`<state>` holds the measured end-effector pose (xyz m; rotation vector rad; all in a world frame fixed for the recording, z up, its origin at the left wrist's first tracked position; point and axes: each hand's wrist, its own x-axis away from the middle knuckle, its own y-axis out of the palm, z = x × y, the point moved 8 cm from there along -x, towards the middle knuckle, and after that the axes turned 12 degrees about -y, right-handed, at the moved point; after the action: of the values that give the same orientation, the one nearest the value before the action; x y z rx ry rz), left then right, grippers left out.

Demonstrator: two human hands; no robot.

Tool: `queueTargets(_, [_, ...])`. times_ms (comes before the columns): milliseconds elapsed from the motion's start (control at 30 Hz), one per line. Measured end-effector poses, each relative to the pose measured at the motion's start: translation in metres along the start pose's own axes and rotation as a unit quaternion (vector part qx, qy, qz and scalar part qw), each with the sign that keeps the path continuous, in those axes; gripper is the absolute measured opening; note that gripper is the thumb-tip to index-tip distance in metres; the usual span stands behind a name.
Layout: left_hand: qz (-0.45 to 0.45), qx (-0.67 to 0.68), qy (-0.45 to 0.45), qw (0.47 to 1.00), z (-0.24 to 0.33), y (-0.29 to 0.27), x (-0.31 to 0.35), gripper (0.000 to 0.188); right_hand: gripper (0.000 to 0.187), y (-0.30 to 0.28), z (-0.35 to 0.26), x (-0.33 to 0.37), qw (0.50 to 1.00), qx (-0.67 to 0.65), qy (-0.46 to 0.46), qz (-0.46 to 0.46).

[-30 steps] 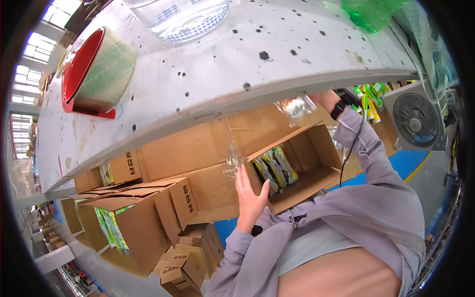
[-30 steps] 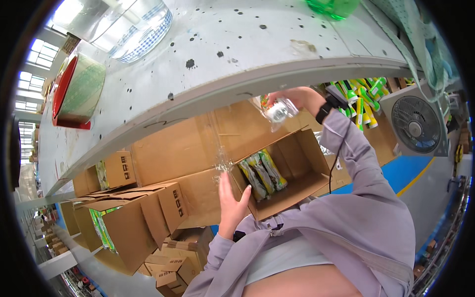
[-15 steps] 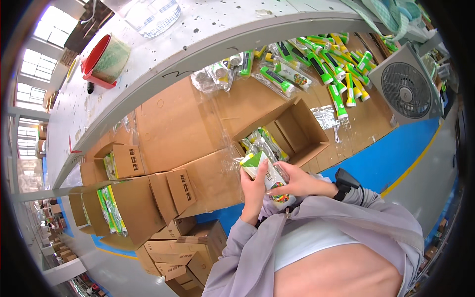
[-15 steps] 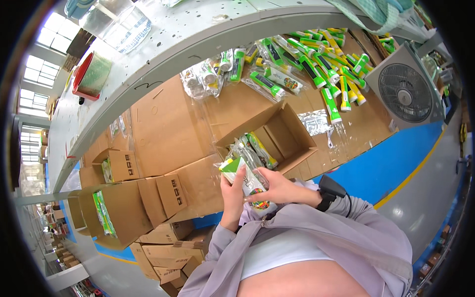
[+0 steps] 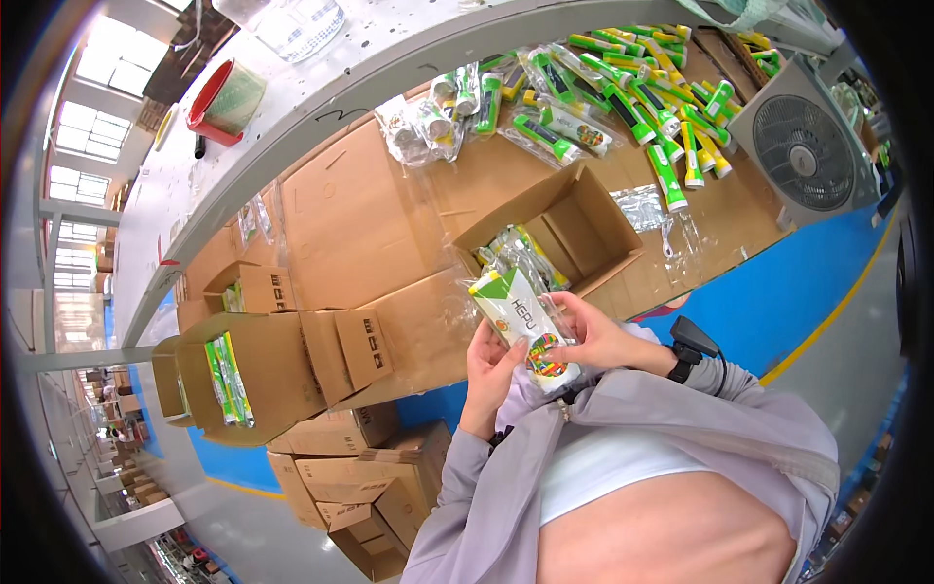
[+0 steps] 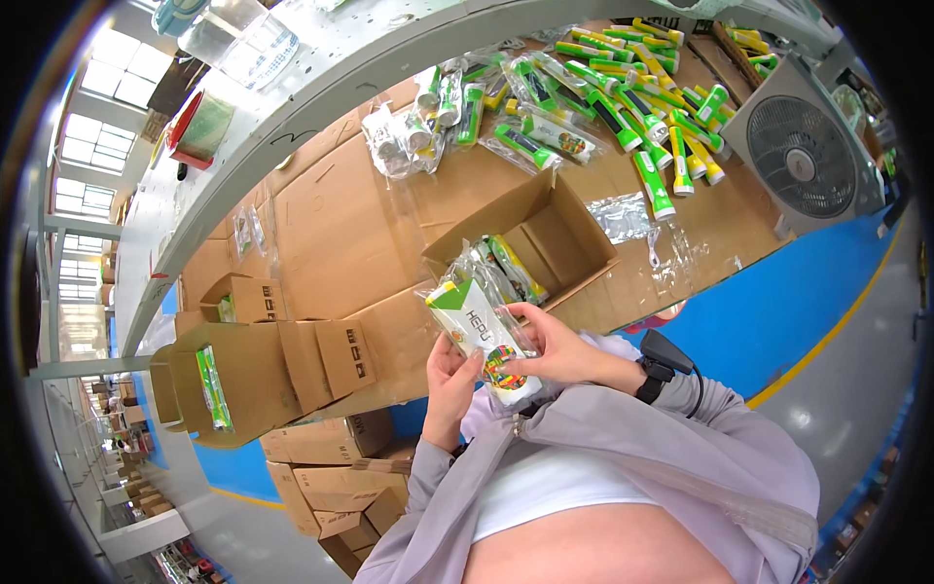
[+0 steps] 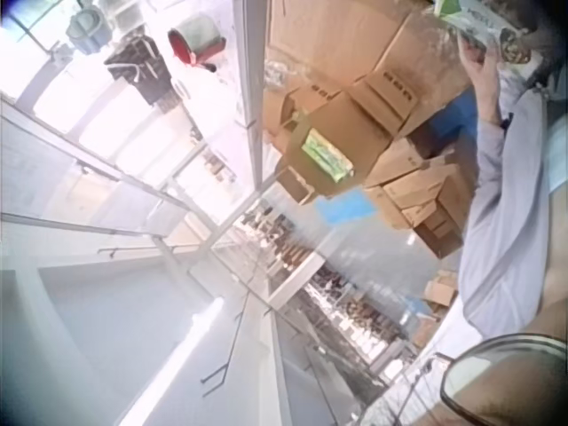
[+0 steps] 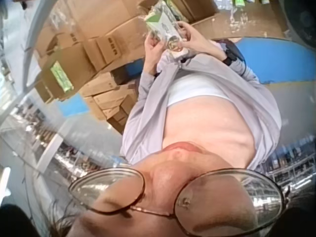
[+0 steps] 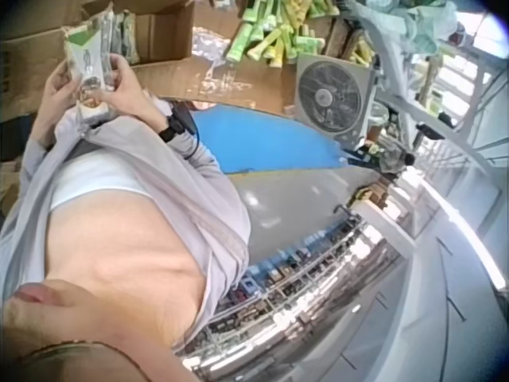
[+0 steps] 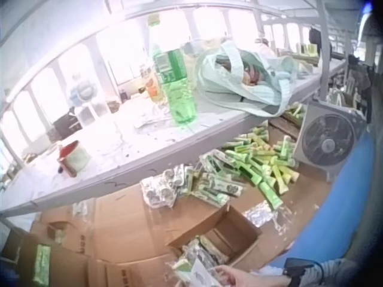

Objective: Packing packaged LED light tubes into larger cardboard shipping boxes on a factory assembly line.

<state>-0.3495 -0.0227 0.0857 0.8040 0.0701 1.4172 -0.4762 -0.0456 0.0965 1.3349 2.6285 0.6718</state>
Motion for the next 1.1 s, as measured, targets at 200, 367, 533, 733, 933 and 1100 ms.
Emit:
queueTargets(200, [0.154, -0.088, 0.097, 0.979, 0.017, 0.009, 0.003, 0.042, 0.062, 0.019, -0.024, 0.003, 0.974, 0.213, -0.079, 0.004])
queueTargets(367, [0.206, -0.075, 0.026, 0.975, 0.018, -0.010, -0.010, 0.032, 0.050, 0.020, -0.038, -0.003, 0.948, 0.297, -0.115, 0.011])
queueTargets(533, [0.140, 0.204, 0.025, 0.969, 0.014, -0.006, -0.010, 0.037, 0.032, -0.024, -0.059, -0.018, 0.908, 0.309, -0.212, 0.188])
queueTargets(733, [0.314, -0.428, 0.328, 0.782, 0.070, 0.028, 0.029, 0.044, 0.027, -0.033, -0.025, -0.024, 0.992, -0.048, 0.022, 0.116])
queueTargets(933, [-0.035, -0.623, 0.397, 0.673, 0.031, 0.102, 0.005, 0.055, 0.027, -0.036, -0.030, -0.016, 0.973, -0.097, 0.194, 0.074])
queueTargets(1100, [-0.016, -0.628, 0.378, 0.680, 0.034, 0.086, 0.002, 0.064, 0.029, -0.093, -0.016, -0.050, 0.951, 0.022, 0.296, -0.084])
